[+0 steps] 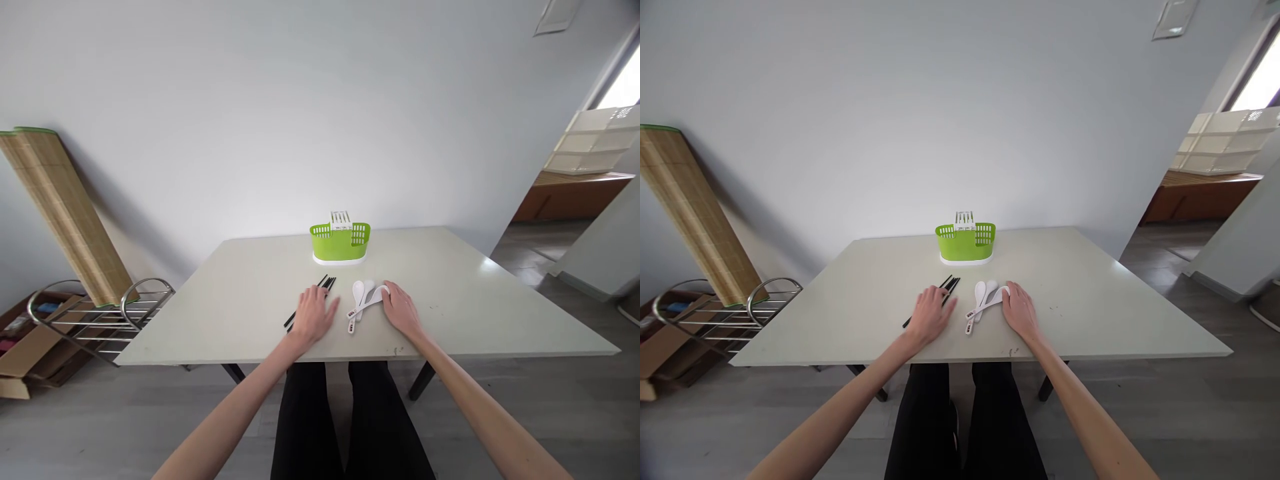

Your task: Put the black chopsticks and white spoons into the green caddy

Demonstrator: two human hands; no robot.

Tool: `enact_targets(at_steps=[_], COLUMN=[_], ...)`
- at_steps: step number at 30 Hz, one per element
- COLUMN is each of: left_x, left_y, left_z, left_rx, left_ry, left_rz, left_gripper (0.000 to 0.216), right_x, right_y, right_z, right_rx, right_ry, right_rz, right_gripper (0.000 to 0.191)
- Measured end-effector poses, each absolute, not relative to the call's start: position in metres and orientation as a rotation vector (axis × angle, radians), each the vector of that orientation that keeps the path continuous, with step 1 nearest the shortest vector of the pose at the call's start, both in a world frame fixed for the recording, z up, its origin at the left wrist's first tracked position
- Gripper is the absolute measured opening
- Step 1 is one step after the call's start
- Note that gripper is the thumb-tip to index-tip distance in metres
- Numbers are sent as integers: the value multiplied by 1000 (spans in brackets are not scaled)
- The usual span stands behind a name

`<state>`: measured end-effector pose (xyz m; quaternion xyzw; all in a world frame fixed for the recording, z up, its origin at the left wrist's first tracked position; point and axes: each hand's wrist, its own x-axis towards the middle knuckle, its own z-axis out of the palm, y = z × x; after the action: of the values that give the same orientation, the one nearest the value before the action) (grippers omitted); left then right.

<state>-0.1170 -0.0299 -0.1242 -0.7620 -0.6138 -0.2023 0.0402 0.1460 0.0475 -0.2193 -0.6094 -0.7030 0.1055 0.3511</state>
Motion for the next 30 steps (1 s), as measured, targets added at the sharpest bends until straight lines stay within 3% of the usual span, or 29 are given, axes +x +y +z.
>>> enact_targets(at_steps=[4,8,11,17,30], left_x=[-186,-221,-221,-204,-194], left_y=[-33,-48,-60,-67,-67], left_z=[-130,-143,-148,-155,-173], left_rx=[-2224,-2498,-2681,-2708,-2484], left_ry=[-1930,-1874,-1796,-1733,-1836], left_rz=[-733,-630,-478,-335,-556], left_gripper=[42,59,68,63,56], right_x=[146,146,146,148,147], right_y=[47,46,45,44,44], right_z=[-219,-219,-218,-217,-224], right_rx=[-1587,-1596,-1602,-1622,-1596], right_ry=[-1809,-1815,-1834,-1869,-1996], right_rz=[275,270,263,238,174], right_gripper=[56,57,58,57,55])
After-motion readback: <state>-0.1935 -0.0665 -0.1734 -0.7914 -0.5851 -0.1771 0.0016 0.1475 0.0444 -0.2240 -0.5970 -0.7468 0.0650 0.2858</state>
